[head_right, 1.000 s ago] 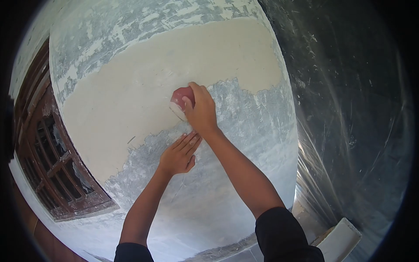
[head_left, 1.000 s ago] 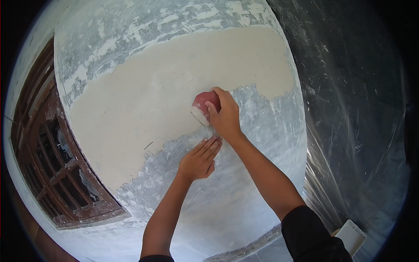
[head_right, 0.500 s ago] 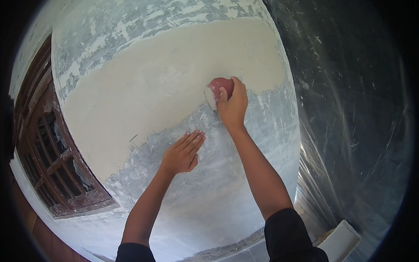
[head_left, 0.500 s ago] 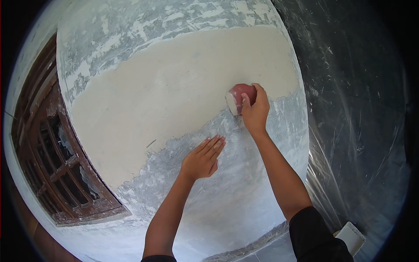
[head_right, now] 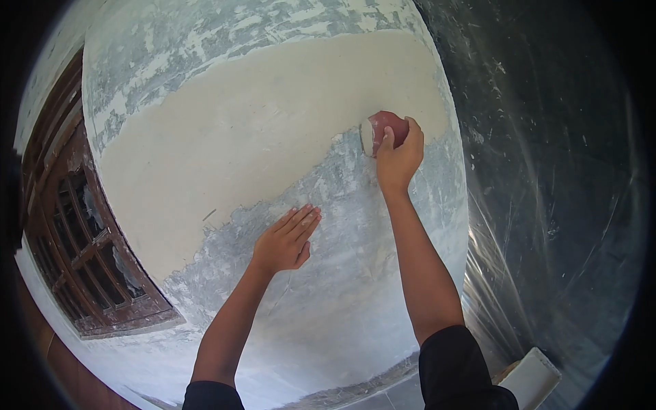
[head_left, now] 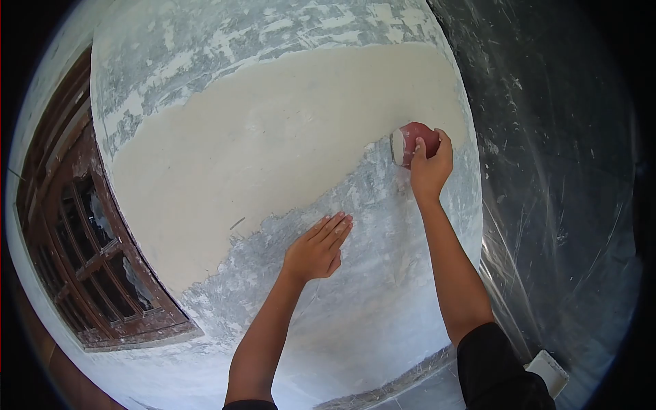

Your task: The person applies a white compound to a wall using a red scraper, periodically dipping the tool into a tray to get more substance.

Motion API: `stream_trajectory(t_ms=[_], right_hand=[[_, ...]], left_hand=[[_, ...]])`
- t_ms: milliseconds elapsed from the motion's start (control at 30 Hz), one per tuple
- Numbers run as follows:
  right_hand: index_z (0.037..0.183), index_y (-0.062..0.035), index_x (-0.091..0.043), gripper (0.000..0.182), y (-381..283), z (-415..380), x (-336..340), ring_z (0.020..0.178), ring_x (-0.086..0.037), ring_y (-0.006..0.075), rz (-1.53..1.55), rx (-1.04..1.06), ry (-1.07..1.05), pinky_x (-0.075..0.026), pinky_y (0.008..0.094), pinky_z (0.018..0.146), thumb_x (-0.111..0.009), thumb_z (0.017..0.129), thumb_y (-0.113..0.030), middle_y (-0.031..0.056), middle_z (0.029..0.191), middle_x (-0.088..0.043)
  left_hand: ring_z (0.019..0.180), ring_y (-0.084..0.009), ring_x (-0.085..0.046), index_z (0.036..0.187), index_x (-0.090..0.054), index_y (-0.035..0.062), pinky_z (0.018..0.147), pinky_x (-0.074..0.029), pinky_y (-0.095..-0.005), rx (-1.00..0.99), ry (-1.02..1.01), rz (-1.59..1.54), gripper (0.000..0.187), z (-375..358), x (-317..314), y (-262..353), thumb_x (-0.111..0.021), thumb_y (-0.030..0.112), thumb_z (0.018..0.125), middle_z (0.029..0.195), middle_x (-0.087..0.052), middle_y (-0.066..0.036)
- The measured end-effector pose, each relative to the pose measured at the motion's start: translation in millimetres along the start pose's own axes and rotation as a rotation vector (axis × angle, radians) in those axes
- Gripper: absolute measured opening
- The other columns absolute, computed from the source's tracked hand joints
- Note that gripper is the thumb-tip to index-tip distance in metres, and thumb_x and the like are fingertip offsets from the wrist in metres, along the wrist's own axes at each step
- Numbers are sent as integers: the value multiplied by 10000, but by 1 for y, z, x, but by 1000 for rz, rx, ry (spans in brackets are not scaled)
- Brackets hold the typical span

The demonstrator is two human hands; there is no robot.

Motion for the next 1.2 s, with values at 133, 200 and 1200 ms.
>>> stream_trajectory(t_ms=[133, 200, 1200], right_hand=[[1208, 41, -550, 402, -47, -41, -15, 1013, -605, 401, 203, 105, -270, -485, 428, 882, -690, 841, -44, 226, 1094, -601], [1236, 23, -529, 418, -67, -68, -31, 1003, -602, 402, 278, 177, -479, -486, 424, 870, -678, 850, -36, 220, 1082, -594], [1153, 57, -463, 308, -143, -183, -40, 947, -628, 370, 373, -322, -647, -489, 417, 819, -613, 915, -69, 258, 1045, -600]], left_hand=[[1372, -230, -438, 1352, -538, 29, 1157, -350, -400, 12, -12, -6, 559, 1, 2, 2, -537, 131, 803, 1426, -521, -87], [1365, -230, -449, 1342, -549, 31, 1156, -353, -401, 11, 3, -2, 547, 2, 4, 2, -533, 127, 803, 1415, -533, -85], [1377, -196, -430, 1394, -527, 128, 1154, -229, -472, 376, 194, 425, 553, -147, 82, -58, -496, 229, 850, 1461, -495, 1]])
Point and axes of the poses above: each hand's wrist, its own z-axis towards the middle knuckle, its own x-axis out of the back of the hand, y = z × x, the point moved 5 cm from there along z, towards the middle knuckle
